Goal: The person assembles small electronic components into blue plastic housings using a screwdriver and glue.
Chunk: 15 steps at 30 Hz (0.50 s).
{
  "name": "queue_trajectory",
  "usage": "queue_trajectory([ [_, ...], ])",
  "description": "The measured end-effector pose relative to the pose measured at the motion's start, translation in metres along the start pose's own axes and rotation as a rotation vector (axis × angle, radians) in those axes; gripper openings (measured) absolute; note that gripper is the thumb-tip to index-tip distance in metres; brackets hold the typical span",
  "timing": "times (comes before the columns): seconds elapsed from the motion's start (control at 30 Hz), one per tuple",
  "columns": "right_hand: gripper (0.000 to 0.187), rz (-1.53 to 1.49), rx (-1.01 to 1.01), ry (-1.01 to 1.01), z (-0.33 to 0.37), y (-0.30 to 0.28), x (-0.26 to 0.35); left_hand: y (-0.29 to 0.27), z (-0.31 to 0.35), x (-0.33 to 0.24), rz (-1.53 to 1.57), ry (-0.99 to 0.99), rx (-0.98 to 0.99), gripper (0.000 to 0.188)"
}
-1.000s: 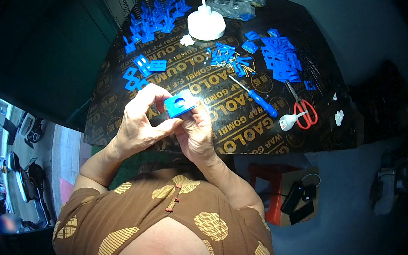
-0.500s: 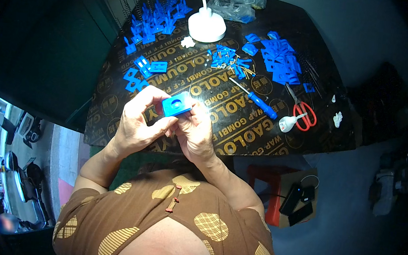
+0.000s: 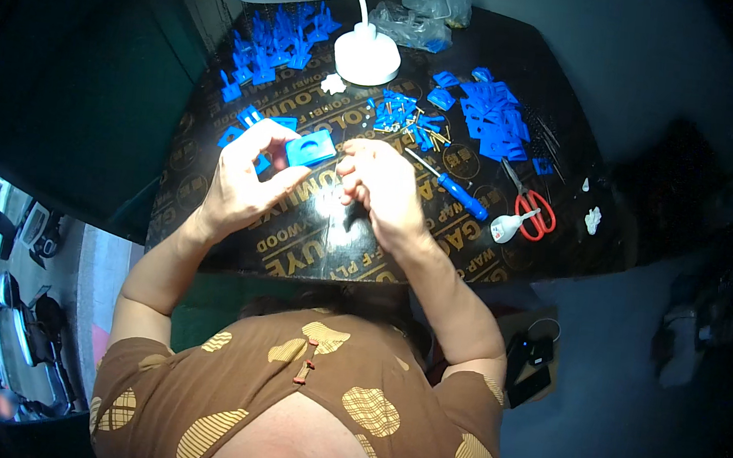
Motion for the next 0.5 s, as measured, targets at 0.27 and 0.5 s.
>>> queue_trajectory([
  [0.27,0.021,0.161,0.126,0.035,-0.053,-0.005,0.033,0.018,-0.02,0.031,0.025,-0.042,0.054,0.032],
  [0.5,0.032,0.193,0.097,0.224,-0.048,-0.009,-0.002,0.031,-0.009,0.048,0.053,-0.076,0.072,0.033],
])
Point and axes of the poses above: each hand's wrist, its own z-axis away from the middle knuckle, its own y-axis out of the palm, x = y × z, the point moved 10 cm from there along -z, towards the middle knuckle, and after that the axes turned 7 degrees about y, right-handed, at the moved point
